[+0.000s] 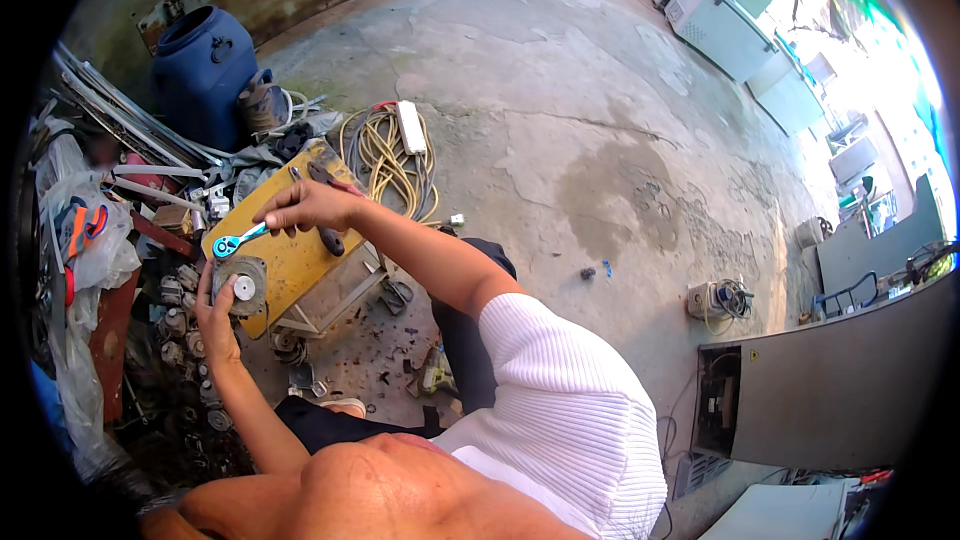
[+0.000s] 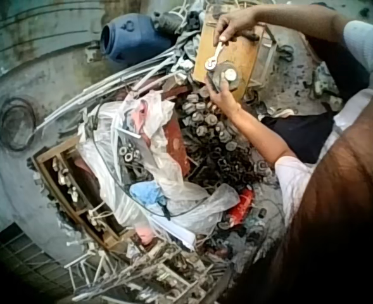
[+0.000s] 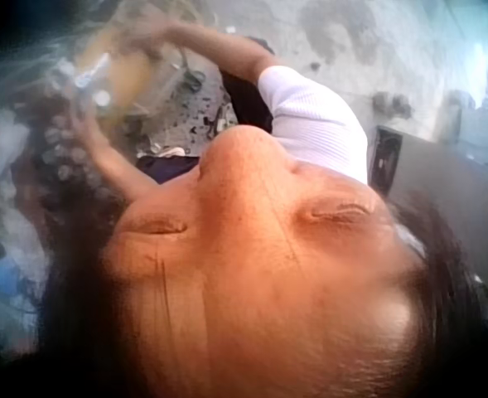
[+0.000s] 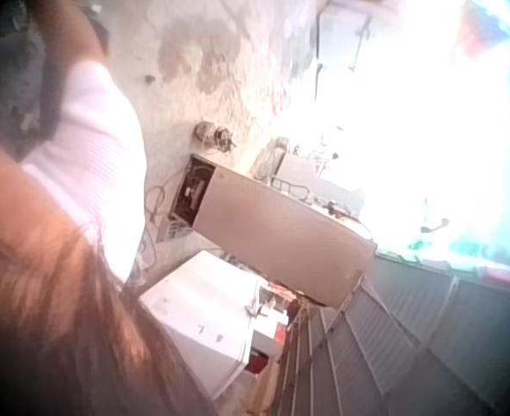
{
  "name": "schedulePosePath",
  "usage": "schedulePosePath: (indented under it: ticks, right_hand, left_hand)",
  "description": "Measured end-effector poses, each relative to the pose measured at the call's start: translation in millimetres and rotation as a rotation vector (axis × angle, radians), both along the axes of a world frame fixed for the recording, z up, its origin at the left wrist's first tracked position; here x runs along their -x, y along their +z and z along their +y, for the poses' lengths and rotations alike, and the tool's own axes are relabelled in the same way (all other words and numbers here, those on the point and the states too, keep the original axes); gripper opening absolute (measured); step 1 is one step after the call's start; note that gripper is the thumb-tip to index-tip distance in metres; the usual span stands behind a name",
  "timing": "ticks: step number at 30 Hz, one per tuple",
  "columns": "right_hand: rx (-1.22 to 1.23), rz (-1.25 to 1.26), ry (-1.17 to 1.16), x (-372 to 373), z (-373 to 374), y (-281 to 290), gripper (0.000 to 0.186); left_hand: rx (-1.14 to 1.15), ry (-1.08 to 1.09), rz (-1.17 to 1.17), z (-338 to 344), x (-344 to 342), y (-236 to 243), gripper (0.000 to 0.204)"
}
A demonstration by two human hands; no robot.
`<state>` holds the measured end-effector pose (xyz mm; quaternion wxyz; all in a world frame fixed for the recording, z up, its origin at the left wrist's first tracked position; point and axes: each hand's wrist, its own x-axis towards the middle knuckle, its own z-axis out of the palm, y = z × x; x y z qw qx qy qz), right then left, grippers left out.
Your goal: The person disassembles an electric motor by removing screws from the housing with a socket wrench and then pulling the internal rotor assembly out of the casing by hand.
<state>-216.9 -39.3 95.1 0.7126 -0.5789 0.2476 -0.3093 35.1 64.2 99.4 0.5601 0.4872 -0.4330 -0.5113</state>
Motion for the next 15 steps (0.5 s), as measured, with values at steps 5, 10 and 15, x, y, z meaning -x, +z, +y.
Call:
schedulePosePath:
  ticks: [5,10,15]
  right_hand:
    - [-0.379,-0.283,-0.199,6,-17,-1,0.023]
    - [-0.328,-0.263,-0.275,6,-25,-5,0.018]
    - [-0.114,-0.191,-0.301,10,-25,8,0.02]
  left_hand:
    - [0.008,-0.041,0.012,3,6,3,0.058]
    - [-0.015,-0.108,-0.105,2,18,2,0.062]
    - [0.018,-0.148,-0.306,3,31,3,0.063]
